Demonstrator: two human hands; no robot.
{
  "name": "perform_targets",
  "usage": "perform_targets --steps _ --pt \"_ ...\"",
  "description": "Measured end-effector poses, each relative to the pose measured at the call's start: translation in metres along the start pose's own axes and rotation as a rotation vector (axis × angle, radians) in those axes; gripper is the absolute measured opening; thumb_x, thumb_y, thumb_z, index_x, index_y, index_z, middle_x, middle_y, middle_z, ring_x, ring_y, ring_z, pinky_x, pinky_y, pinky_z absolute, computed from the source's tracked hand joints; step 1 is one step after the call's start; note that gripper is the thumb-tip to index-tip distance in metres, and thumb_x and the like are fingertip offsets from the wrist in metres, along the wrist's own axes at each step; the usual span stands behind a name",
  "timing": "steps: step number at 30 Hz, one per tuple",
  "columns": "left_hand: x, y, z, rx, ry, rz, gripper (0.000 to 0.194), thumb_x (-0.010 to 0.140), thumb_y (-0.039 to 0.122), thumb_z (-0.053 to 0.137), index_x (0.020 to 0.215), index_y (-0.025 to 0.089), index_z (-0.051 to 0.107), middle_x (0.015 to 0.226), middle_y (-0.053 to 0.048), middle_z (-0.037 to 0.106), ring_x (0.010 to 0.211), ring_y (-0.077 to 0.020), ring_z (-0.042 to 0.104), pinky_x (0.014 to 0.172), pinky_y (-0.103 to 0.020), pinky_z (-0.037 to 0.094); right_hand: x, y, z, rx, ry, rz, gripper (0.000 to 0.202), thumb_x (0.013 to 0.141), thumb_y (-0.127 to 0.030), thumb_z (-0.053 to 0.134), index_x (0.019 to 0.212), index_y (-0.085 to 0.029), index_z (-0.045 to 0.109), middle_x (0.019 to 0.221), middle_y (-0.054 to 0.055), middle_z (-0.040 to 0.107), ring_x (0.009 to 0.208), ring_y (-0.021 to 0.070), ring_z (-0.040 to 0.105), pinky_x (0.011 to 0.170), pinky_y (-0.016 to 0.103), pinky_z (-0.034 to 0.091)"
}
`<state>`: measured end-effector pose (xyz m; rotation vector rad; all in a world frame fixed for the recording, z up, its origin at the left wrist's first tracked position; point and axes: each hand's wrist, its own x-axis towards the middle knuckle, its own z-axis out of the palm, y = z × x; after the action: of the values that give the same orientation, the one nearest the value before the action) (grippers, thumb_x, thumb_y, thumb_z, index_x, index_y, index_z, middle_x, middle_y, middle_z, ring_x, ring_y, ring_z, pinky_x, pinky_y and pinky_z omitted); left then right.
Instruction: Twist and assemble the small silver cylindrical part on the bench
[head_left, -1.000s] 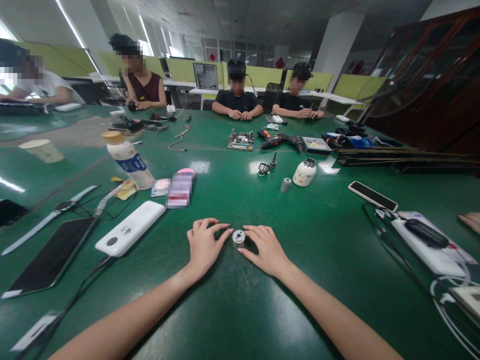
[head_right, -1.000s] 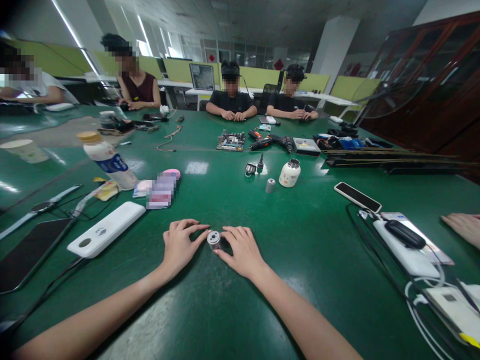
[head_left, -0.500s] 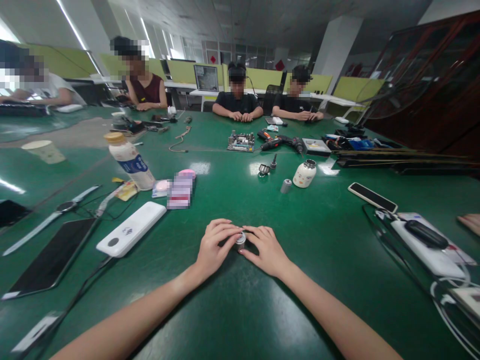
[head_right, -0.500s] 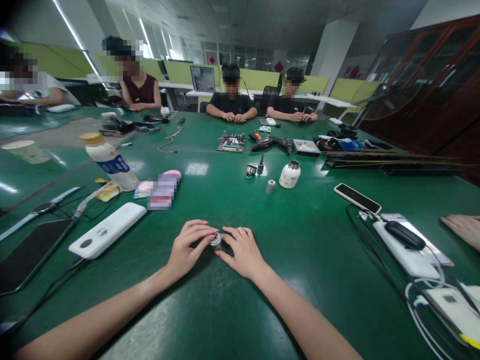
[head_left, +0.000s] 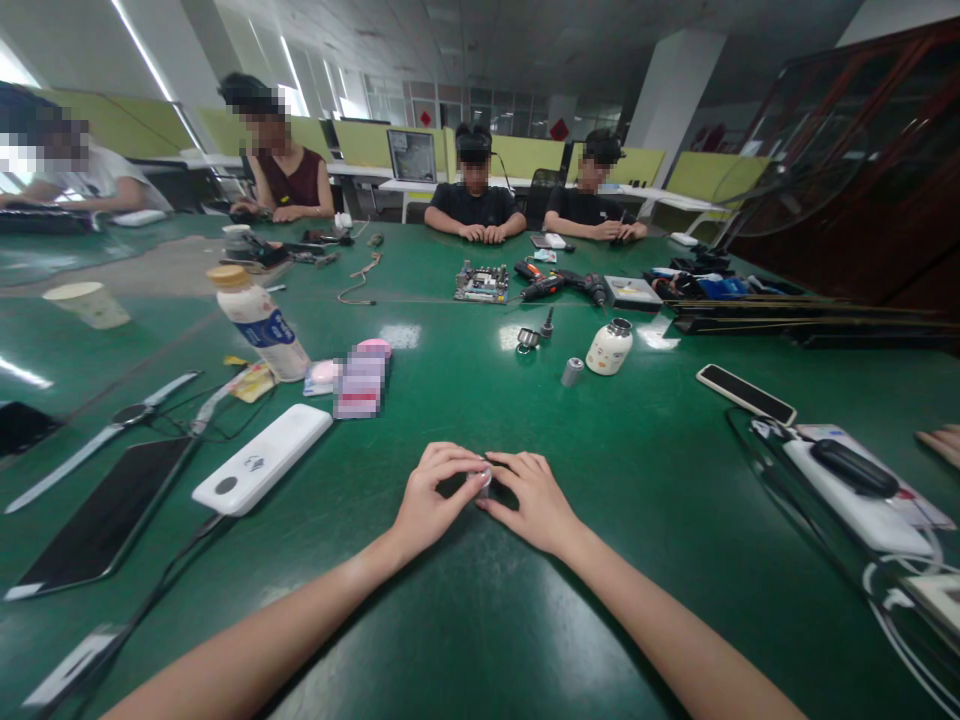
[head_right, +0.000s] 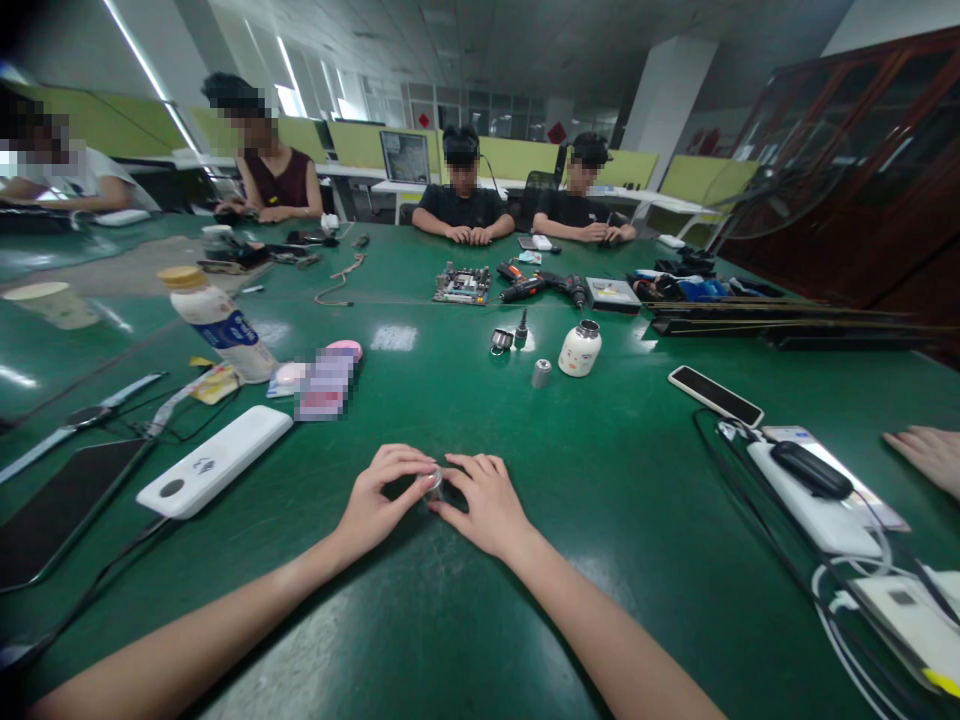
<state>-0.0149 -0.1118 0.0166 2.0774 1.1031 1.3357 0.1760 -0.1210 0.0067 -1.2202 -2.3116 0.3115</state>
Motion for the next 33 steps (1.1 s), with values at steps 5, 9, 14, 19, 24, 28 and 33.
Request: perform_targets --steps 5,9,14,19,24,28,33 --pt "-0.0001 -0.0038 0.0001 -0.022 -0.005 -0.043 0.011 0.086 0.032 0.067 0.088 0.026 0.076 0.088 -0.005 0.074 0.091 -0.0216 0.062 0.086 -0.040 0.049 0.0008 -0.0002 -0.0002 0.048 0.003 0.040 0.032 0.086 -0.044 0.068 0.113 -0.027 0.066 0.128 0.007 0.062 0.114 0.0243 0.057 0.098 0.045 0.041" --pt "0.0005 -0.0039 -0.0009 -0.012 -0.027 -0.065 0.013 0.086 0.034 0.066 0.086 0.026 0.077 0.089 -0.005 0.074 0.091 -0.0219 0.062 0.086 -0.041 0.049 0.0030 -0.0023 0.0013 0.119 0.042 0.132 0.031 0.078 -0.045 0.075 0.103 -0.028 0.069 0.124 0.005 0.065 0.110 0.0242 0.059 0.094 0.044 0.043" --pt "0.0011 -0.0015 -0.0013 -0.006 -0.039 -0.075 0.013 0.085 0.034 0.067 0.089 0.026 0.077 0.093 -0.006 0.073 0.095 -0.0226 0.061 0.088 -0.042 0.048 0.0057 -0.0061 0.0049 0.141 0.077 0.201 0.031 0.071 -0.045 0.079 0.096 -0.028 0.071 0.119 0.004 0.067 0.107 0.0235 0.060 0.092 0.044 0.044" --pt "0.0002 -0.0011 -0.0012 -0.003 -0.034 -0.071 0.012 0.083 0.033 0.069 0.090 0.027 0.076 0.096 -0.006 0.072 0.098 -0.0235 0.060 0.090 -0.043 0.047 0.0054 -0.0069 0.0066 0.175 0.107 0.218 0.027 0.068 -0.040 0.082 0.085 -0.025 0.068 0.118 0.005 0.067 0.106 0.0246 0.060 0.091 0.045 0.043" --pt "-0.0003 -0.0004 -0.0016 -0.020 -0.019 -0.061 0.009 0.081 0.033 0.070 0.082 0.024 0.075 0.093 -0.006 0.071 0.094 -0.0229 0.060 0.089 -0.043 0.046 0.0043 -0.0085 0.0058 0.187 0.110 0.221 0.027 0.068 -0.036 0.083 0.082 -0.023 0.063 0.118 0.004 0.067 0.107 0.0246 0.059 0.090 0.044 0.043" --pt "-0.0006 -0.0006 -0.0009 -0.024 0.012 -0.060 0.011 0.080 0.033 0.072 0.076 0.022 0.072 0.089 -0.006 0.070 0.092 -0.0223 0.060 0.087 -0.042 0.047 0.0038 -0.0087 0.0057 0.178 0.101 0.217 0.026 0.070 -0.036 0.081 0.082 -0.023 0.062 0.119 0.004 0.066 0.107 0.0239 0.059 0.090 0.044 0.042" --pt "-0.0016 -0.0024 0.0000 -0.023 0.035 -0.067 0.012 0.081 0.032 0.072 0.075 0.022 0.071 0.088 -0.005 0.069 0.091 -0.0218 0.060 0.086 -0.040 0.047 0.0027 -0.0075 0.0052 0.173 0.102 0.183 0.027 0.072 -0.039 0.080 0.084 -0.023 0.062 0.119 0.005 0.066 0.107 0.0244 0.059 0.092 0.044 0.041"
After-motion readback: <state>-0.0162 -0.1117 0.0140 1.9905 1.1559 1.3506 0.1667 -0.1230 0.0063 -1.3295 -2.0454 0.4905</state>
